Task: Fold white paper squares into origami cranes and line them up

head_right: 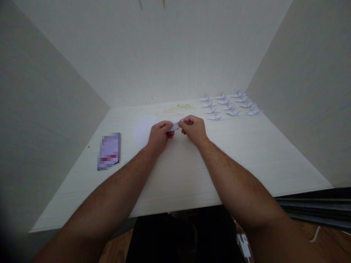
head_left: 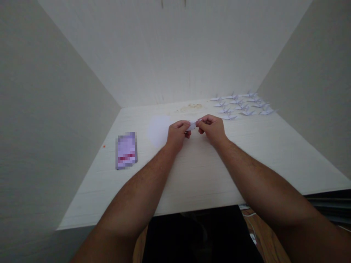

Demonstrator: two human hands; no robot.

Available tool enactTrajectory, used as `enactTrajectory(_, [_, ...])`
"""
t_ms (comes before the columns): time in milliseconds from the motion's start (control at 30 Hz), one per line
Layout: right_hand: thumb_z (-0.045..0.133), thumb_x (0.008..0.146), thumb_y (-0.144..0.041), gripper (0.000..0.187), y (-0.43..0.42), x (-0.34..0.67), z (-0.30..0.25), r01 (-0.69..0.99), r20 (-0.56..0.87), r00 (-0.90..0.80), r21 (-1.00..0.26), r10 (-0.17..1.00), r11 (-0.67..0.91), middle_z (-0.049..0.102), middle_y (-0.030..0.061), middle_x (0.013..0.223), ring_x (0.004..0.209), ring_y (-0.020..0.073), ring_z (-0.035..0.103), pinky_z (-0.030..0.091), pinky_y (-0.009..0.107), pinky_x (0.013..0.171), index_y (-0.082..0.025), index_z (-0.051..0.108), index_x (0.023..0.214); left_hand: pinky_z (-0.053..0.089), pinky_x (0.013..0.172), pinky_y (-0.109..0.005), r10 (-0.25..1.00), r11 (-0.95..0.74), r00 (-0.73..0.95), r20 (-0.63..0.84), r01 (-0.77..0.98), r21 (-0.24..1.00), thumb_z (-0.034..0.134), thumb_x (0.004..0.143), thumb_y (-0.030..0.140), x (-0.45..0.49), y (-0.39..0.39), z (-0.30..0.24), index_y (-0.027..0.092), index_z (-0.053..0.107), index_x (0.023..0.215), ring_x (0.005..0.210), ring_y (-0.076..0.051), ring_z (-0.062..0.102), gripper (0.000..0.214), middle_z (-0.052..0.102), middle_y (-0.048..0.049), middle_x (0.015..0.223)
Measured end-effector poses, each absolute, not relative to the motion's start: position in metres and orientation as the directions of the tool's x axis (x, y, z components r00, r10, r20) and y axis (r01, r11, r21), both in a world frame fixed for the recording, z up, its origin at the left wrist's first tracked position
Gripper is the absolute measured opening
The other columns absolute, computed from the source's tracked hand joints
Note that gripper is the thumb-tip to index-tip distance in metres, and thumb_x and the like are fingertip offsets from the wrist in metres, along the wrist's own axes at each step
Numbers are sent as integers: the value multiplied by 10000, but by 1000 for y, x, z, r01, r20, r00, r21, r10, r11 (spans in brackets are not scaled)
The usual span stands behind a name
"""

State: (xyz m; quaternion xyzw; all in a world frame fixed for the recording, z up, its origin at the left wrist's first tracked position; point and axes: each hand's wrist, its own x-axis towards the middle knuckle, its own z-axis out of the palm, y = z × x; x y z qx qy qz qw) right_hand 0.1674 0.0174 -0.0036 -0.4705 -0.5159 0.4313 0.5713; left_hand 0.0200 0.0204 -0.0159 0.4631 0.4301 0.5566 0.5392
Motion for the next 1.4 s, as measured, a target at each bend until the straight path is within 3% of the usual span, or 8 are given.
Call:
enactTrajectory(667, [718,713,-360,193,17,168,-2,7,214,105,-977,971,214,634,-10,531,463,101,561,443,225,462,-197,631,657,366,425,-222,998,-53,10,56,-219,974,721,715,304,18,20,-14,164,662,698,462,-95,483,154,576,-2,559])
enactTrajectory(867, [714,673,-300,142,19,167,-2,5,209,124,-978,970,210,647,-26,560,488,109,593,468,226,477,-202,651,754,336,411,-224,998,-67,8,70,-179,982,710,723,320,19,19,-13,168,657,678,425,-93,452,167,545,9,501])
enactTrajectory(1400, [674,667,-261,111,17,166,-1,-11,209,108,-977,972,211,644,-26,541,488,113,586,493,245,500,-199,687,759,360,430,-221,996,-65,53,78,-204,977,743,718,353,17,19,-14,170,655,694,439,-92,478,204,566,9,521])
